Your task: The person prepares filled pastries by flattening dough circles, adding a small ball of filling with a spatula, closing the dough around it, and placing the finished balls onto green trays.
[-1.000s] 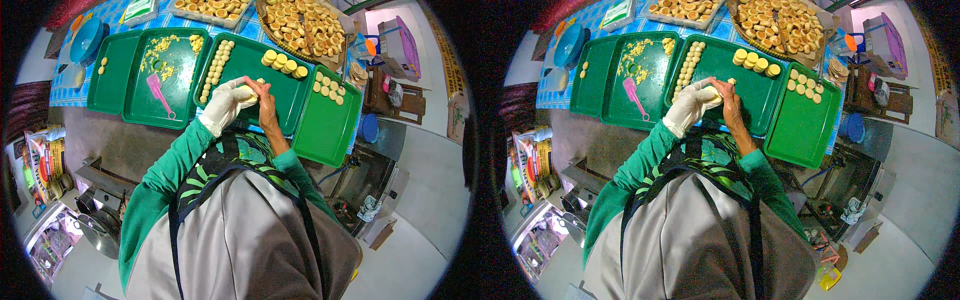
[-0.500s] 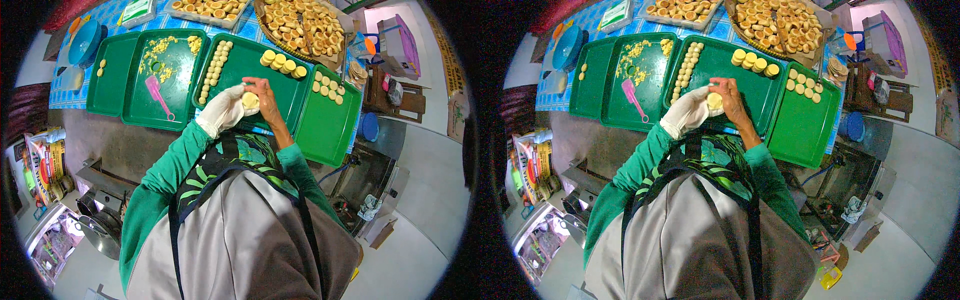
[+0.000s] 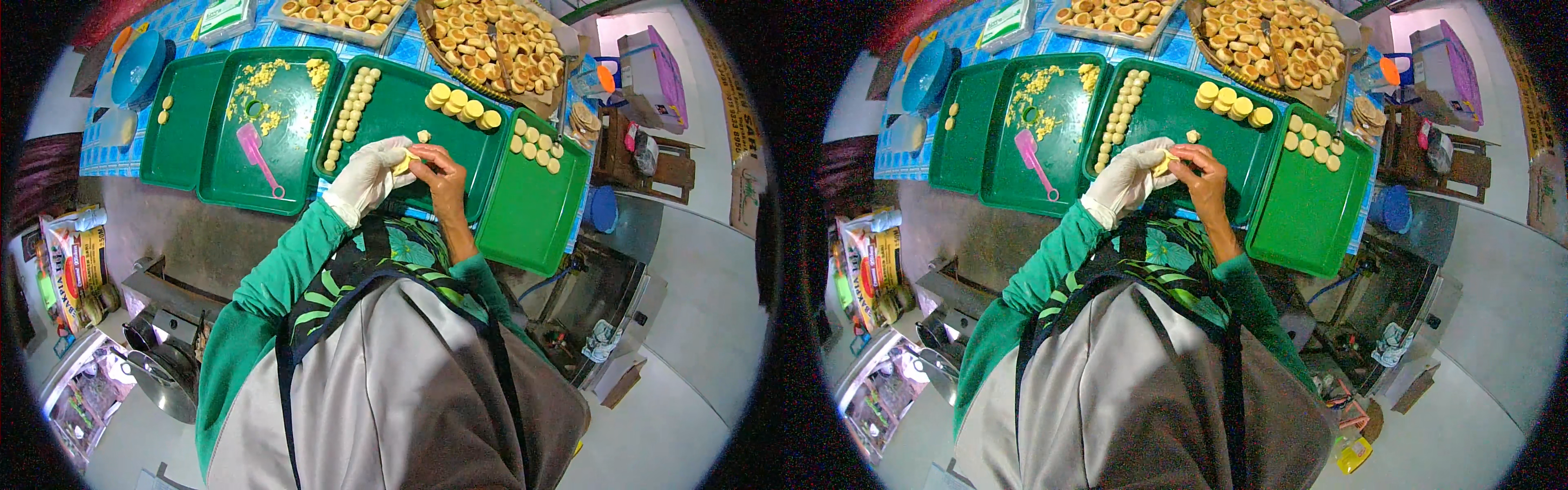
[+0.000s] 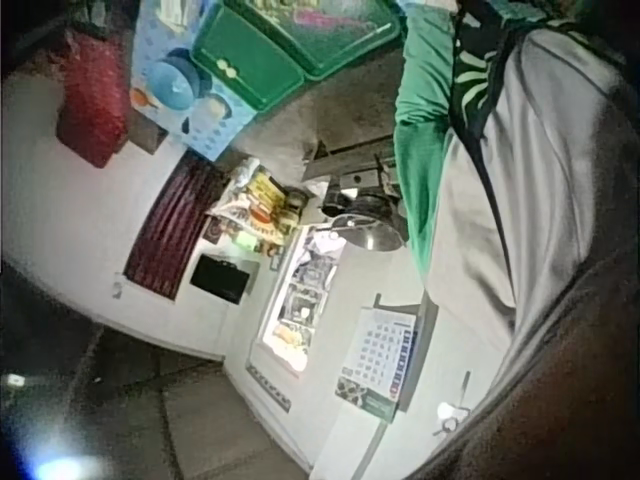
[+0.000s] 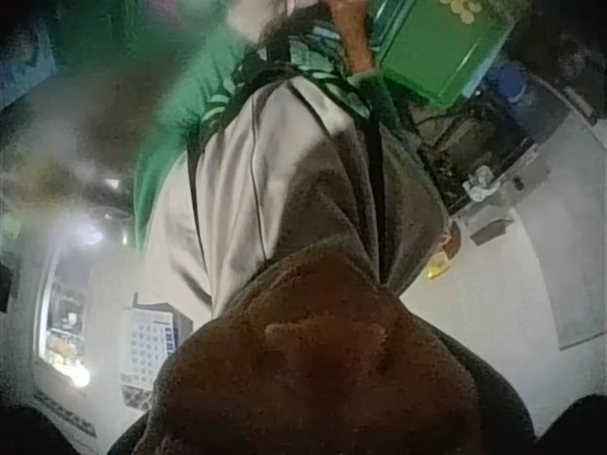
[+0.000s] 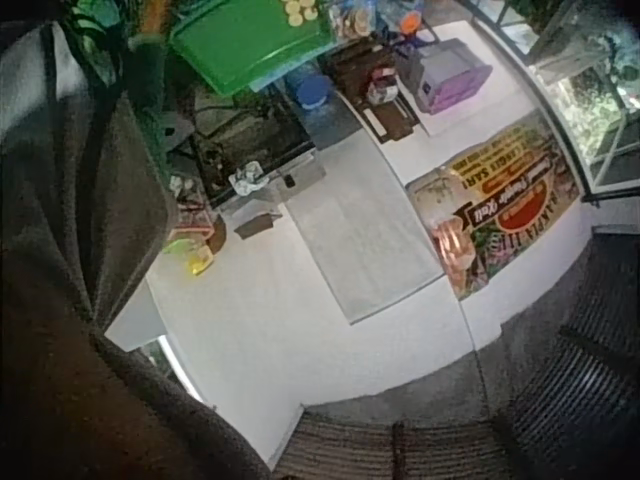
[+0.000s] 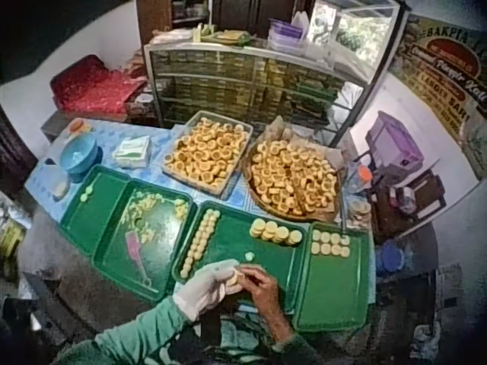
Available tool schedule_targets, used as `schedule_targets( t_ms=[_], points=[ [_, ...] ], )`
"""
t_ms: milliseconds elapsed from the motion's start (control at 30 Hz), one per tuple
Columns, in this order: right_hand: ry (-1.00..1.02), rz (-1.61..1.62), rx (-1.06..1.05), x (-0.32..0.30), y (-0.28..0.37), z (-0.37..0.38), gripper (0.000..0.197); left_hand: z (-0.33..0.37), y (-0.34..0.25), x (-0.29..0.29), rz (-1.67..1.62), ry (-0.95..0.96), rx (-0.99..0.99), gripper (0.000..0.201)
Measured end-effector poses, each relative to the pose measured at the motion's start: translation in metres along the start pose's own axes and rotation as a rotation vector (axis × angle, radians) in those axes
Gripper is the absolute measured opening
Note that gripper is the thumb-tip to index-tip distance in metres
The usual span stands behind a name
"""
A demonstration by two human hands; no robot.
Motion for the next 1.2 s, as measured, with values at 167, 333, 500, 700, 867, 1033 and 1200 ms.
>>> schedule_targets(
  t_ms=[167,333,500,700,867,1033,1200],
  points=[
    [0.059,-0.117,-0.12,-0.003,0.008,0.014,0.02,-0.002,-0.004,-0.008,0.218,-0.031,-0.054,0.034],
    [0.088,-0.291,-0.082,-0.004,0.01,0.017,0.018,-0.002,-0.005,-0.011,0.305,-0.096,-0.025,0.033],
    [0.065,-0.428,-0.205,0.0,0.041,0.01,0.011,-0.005,-0.011,-0.018,0.226,-0.173,0.027,0.025],
    [0.157,-0.597,-0.666,0.026,0.077,-0.01,0.01,-0.007,-0.012,-0.024,0.155,-0.22,0.031,0.023],
    [0.13,-0.596,-0.662,0.025,0.08,-0.014,0.012,-0.006,-0.015,-0.022,0.156,-0.215,0.099,0.024],
    [0.037,-0.285,-0.276,0.005,0.055,0.002,0.023,-0.001,-0.018,-0.019,0.203,-0.158,0.114,0.029],
    [0.082,-0.37,-0.328,0.012,0.049,0.001,0.028,0.001,-0.006,-0.016,0.061,-0.125,0.0,0.028]
  ],
)
Point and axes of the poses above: each hand's wrist, its own z-axis towards the middle knuckle, its own x-axis out of the palm, y = z × x, the point moved 9 cm from there along z, towards the middle knuckle
